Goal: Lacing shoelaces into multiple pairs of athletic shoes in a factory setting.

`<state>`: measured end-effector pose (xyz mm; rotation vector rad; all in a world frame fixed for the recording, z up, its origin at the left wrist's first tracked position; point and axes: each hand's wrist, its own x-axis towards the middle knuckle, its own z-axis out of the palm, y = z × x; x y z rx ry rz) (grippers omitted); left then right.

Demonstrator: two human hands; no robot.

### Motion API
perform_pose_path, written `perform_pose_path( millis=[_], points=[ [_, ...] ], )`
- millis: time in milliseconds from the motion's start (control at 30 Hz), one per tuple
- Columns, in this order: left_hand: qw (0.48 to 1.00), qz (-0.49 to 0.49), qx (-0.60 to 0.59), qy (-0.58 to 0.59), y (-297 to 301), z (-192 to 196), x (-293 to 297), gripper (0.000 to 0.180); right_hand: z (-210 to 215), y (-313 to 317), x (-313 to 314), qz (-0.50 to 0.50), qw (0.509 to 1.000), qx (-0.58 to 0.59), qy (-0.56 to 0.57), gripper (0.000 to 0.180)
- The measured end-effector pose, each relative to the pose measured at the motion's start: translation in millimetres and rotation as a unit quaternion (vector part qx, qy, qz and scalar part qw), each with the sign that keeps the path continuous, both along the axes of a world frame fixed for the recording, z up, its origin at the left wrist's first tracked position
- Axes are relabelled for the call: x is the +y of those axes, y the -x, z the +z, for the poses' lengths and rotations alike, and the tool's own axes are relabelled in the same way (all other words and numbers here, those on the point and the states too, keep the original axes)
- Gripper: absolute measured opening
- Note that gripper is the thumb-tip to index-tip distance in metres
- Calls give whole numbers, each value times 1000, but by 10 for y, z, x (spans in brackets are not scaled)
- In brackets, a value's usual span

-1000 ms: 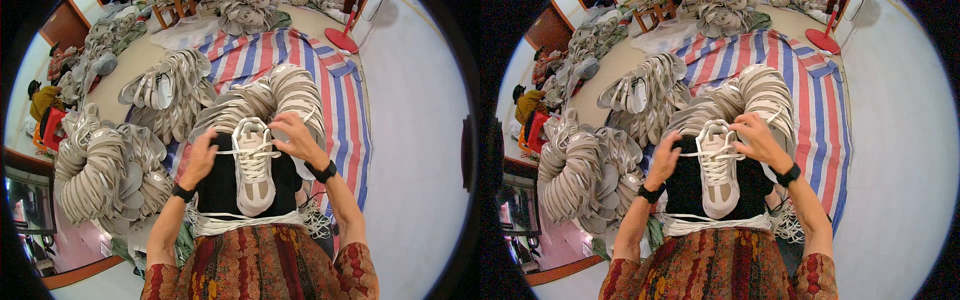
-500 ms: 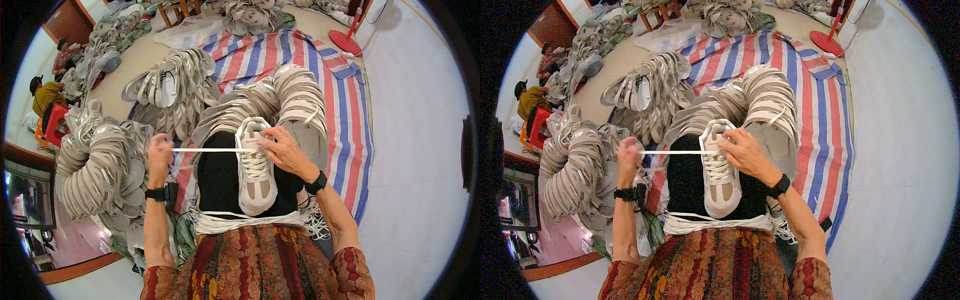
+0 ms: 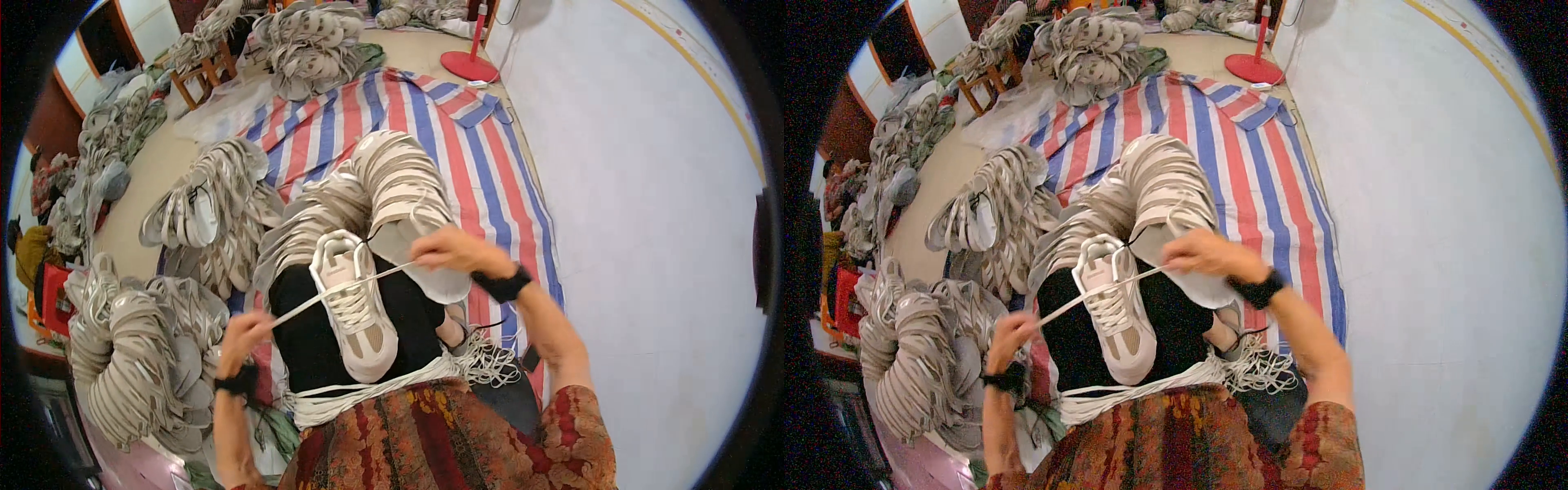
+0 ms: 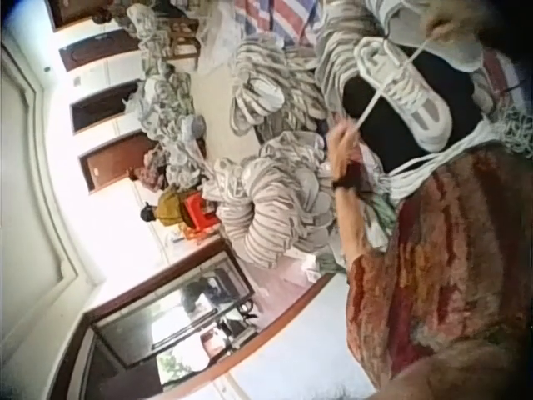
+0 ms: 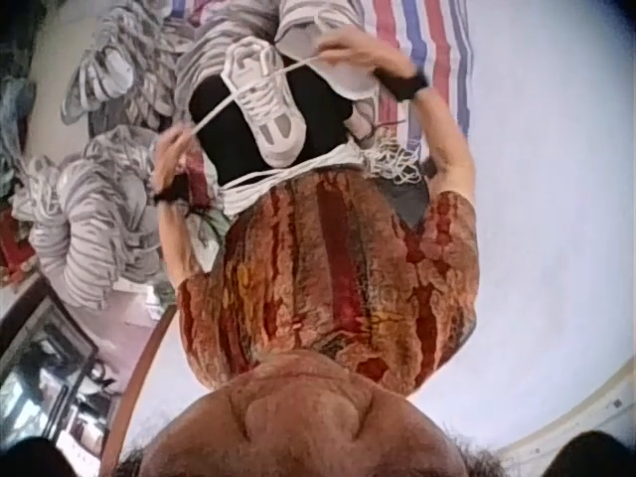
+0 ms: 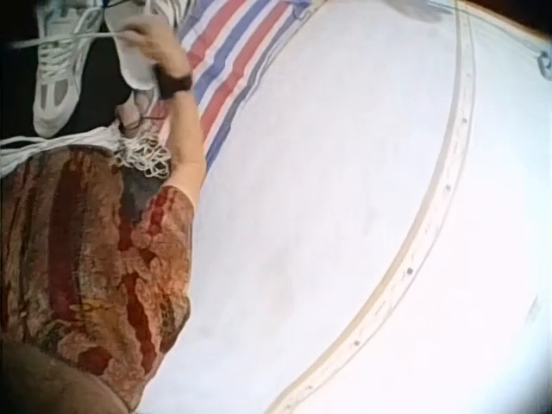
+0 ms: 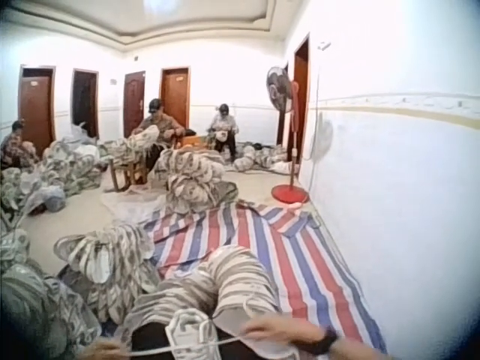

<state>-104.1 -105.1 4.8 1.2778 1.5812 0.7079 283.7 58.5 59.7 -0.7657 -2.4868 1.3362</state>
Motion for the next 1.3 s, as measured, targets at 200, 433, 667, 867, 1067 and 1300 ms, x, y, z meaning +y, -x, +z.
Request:
perform_pose_path(
  millis=[200,433,667,867,1067,1300],
  points=[
    [980,180,71,50,968,73,-1425,8,492,-1487,225,-191,962,-154,-118,14],
    [796,132,516,-286,1445,-499,-2076,16,402,-1934,-36,-312,756,-121,-563,9],
    [861,296,368,-189,789,-844,-1391,17,97,-1422,-1136,-451,710,36,-539,16],
    [937,251,88,-227,58,-362,-90,17,-252,124,-768,-330,928,145,-95,19],
    [945,130,-253,-165,-807,110,621,17,-694,639,-516,-255,946,117,164,12],
    [976,59,-185,-93,-1282,86,853,17,-811,738,-466,-257,925,162,228,13]
  ],
)
